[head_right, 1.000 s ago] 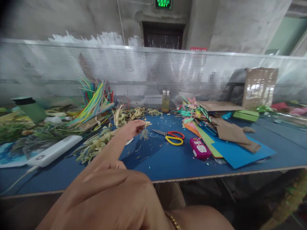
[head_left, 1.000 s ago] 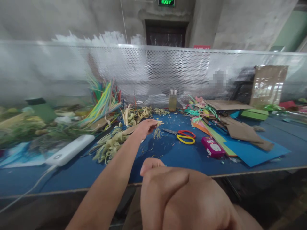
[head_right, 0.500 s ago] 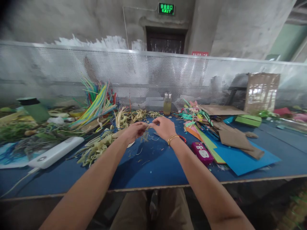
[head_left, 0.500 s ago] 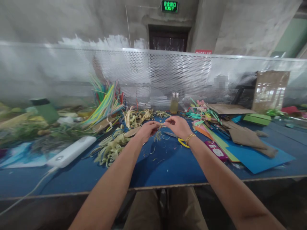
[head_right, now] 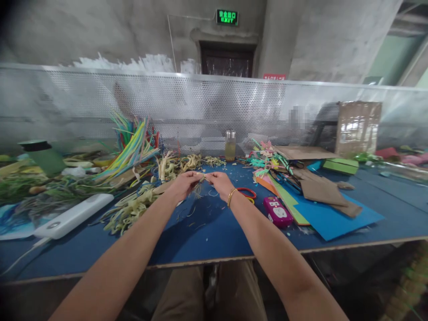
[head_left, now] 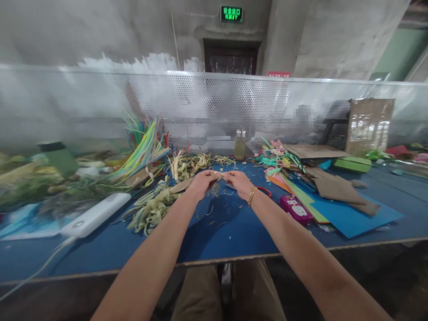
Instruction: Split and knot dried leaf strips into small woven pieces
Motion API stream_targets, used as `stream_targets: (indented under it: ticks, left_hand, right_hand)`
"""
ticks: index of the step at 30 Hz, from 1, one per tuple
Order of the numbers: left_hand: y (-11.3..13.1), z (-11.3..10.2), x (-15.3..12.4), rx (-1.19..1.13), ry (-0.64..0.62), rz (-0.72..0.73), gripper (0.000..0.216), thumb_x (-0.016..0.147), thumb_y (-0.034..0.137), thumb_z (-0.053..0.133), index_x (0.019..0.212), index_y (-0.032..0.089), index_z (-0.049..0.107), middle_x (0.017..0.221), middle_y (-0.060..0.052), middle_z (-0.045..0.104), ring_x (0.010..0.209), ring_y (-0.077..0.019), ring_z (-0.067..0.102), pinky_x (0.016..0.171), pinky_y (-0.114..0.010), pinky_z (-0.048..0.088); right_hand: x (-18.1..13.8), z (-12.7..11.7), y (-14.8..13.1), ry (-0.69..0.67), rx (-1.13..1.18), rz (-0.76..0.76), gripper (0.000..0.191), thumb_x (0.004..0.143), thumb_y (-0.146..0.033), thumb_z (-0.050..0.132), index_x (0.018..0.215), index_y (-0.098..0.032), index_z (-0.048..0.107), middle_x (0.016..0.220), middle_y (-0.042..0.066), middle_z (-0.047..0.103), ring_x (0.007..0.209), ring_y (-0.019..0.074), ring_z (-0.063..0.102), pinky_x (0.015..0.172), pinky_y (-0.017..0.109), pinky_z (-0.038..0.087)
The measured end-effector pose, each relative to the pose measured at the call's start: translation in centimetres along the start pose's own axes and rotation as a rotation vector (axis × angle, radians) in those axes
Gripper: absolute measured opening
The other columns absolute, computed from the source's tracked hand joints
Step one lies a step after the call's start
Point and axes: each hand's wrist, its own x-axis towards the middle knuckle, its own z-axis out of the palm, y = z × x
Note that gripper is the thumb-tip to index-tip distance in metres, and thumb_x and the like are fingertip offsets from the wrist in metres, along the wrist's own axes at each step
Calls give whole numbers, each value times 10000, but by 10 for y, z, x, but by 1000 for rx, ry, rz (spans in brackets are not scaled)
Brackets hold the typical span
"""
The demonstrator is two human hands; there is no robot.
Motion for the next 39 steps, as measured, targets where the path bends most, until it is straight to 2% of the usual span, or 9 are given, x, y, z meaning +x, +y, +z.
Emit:
stream_targets:
  ticks: [5, 10, 15, 21, 24, 30, 33, 36, 39]
  left_hand:
    - [-3, 2, 1, -125, 95, 10, 283, 535, 280, 800, 669, 168, 577, 538, 57, 520, 476, -55, 458, 496, -200, 353]
    - [-5, 1, 4, -126, 109, -8, 288, 512, 270, 814, 669, 161, 599, 586, 37, 568, 532, -68, 511, 529, -207, 379]
    - [-6, -2, 5, -2, 83, -35, 333, 516, 328, 809, 763, 157, 666, 709, -18, 638, 619, -101, 560, 561, -221, 391]
    - [-5, -12, 9, 181, 85, 1, 327, 535, 395, 773, 753, 168, 684, 657, -18, 633, 543, -102, 519, 495, -228, 325]
    - [-1, -15, 9, 277, 121, -13, 287, 504, 366, 773, 686, 164, 682, 635, -18, 626, 548, -109, 511, 489, -231, 309]
    - [2, -17, 7, 290, 131, -50, 242, 431, 299, 778, 534, 145, 623, 587, -29, 608, 546, -121, 501, 493, -248, 319]
    - [-2, -19, 8, 293, 133, -67, 261, 429, 298, 785, 497, 141, 588, 527, -14, 567, 499, -109, 470, 464, -247, 300]
    - [-3, -19, 9, 239, 116, -85, 258, 443, 287, 797, 549, 144, 610, 563, -10, 584, 524, -107, 497, 478, -234, 333]
    - [1, -15, 7, 135, 122, -133, 302, 475, 313, 807, 689, 163, 656, 666, -26, 640, 602, -128, 562, 533, -233, 388]
  right_hand:
    - [-9, 10, 1, -24, 223, 56, 353, 632, -455, 687, 821, -171, 599, 793, 9, 628, 701, 109, 529, 651, 247, 387]
    - [-5, 19, 12, -31, 147, -124, 290, 623, -384, 686, 763, -140, 618, 700, -5, 609, 654, 97, 487, 657, 237, 371]
    - [-3, 16, 18, -26, 45, -109, 295, 680, -420, 619, 745, -133, 632, 617, -16, 562, 550, 86, 426, 564, 235, 327]
    - [-8, 12, 17, -72, -125, -83, 354, 795, -451, 510, 732, -127, 639, 518, -37, 454, 464, 79, 334, 477, 230, 255]
    - [-11, 11, 13, -128, -317, -143, 334, 847, -389, 465, 823, -135, 679, 566, -25, 508, 492, 86, 386, 510, 227, 290]
    - [-18, 9, 1, -114, -1074, -572, 302, 890, -296, 445, 790, -159, 695, 845, 76, 662, 842, 166, 548, 772, 274, 352]
    - [-18, 11, 1, -108, -1268, -653, 315, 893, -303, 430, 793, -152, 688, 850, 112, 664, 864, 192, 551, 808, 311, 338]
    - [-13, 12, 9, -79, -1139, -597, 302, 883, -317, 446, 781, -156, 680, 829, 92, 664, 825, 180, 551, 763, 291, 350]
    - [-4, 12, 20, -31, -769, -370, 347, 877, -378, 432, 753, -158, 671, 699, 34, 635, 650, 134, 523, 613, 244, 351]
